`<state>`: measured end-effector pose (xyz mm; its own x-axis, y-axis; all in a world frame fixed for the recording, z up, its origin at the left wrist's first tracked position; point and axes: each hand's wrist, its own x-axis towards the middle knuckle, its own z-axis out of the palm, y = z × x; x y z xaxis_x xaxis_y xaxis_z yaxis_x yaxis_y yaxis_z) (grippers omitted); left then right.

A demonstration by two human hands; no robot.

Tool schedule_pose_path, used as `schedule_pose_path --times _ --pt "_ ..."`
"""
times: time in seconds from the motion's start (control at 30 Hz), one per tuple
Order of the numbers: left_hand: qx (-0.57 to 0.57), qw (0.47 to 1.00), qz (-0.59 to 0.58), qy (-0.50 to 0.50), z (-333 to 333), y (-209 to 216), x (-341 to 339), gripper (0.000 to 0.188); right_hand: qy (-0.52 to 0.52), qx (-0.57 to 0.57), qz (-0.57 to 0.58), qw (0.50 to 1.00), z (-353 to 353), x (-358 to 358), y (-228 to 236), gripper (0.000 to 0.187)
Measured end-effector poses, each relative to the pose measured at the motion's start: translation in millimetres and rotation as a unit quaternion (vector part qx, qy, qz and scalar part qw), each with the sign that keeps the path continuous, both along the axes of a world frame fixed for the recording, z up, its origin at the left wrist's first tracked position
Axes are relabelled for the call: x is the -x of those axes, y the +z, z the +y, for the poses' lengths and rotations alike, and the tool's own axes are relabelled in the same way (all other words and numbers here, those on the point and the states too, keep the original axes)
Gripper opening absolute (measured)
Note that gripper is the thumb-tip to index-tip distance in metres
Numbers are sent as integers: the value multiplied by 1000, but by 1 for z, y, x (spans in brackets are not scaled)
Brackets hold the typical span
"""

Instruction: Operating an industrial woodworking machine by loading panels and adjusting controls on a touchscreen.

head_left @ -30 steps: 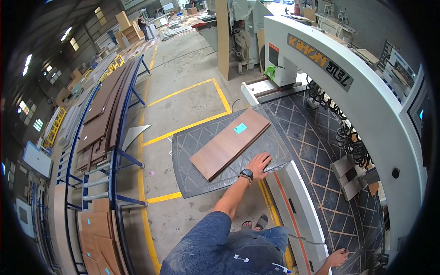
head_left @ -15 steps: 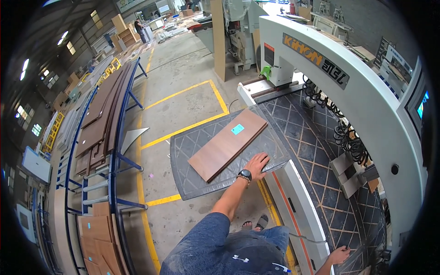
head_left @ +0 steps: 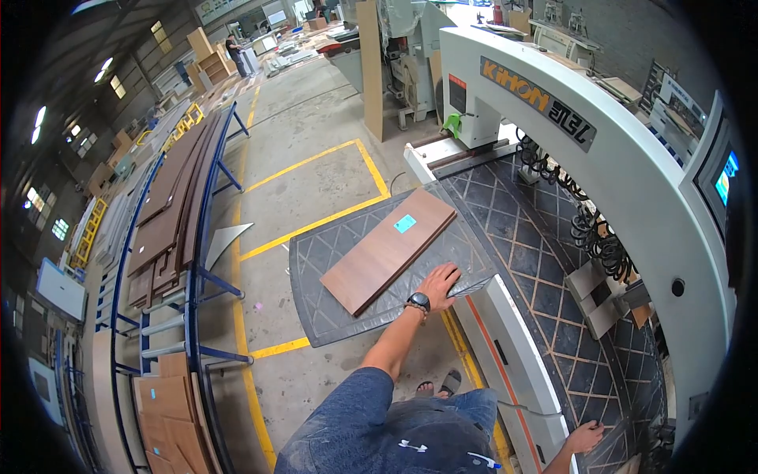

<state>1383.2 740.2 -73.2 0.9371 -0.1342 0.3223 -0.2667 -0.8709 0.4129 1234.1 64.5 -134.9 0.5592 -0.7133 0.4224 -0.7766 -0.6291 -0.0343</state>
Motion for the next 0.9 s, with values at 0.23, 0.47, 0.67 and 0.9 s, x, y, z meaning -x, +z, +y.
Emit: schedule_pose_path --times 0.23,0.47,0.67,0.9 --pt "11 1000 1 1 0 0 1 76 14 -1 -9 1000 -1 0 -1 39" --pt "-3 1000 4 1 0 2 1 75 4 12 -2 1000 -1 1 -3 39" --pt "-1 1000 6 0 2 3 0 75 13 1 -12 1000 -3 0 -5 38" --pt "-5 1000 15 9 4 4 2 76 16 -8 -3 1000 3 -7 -3 37"
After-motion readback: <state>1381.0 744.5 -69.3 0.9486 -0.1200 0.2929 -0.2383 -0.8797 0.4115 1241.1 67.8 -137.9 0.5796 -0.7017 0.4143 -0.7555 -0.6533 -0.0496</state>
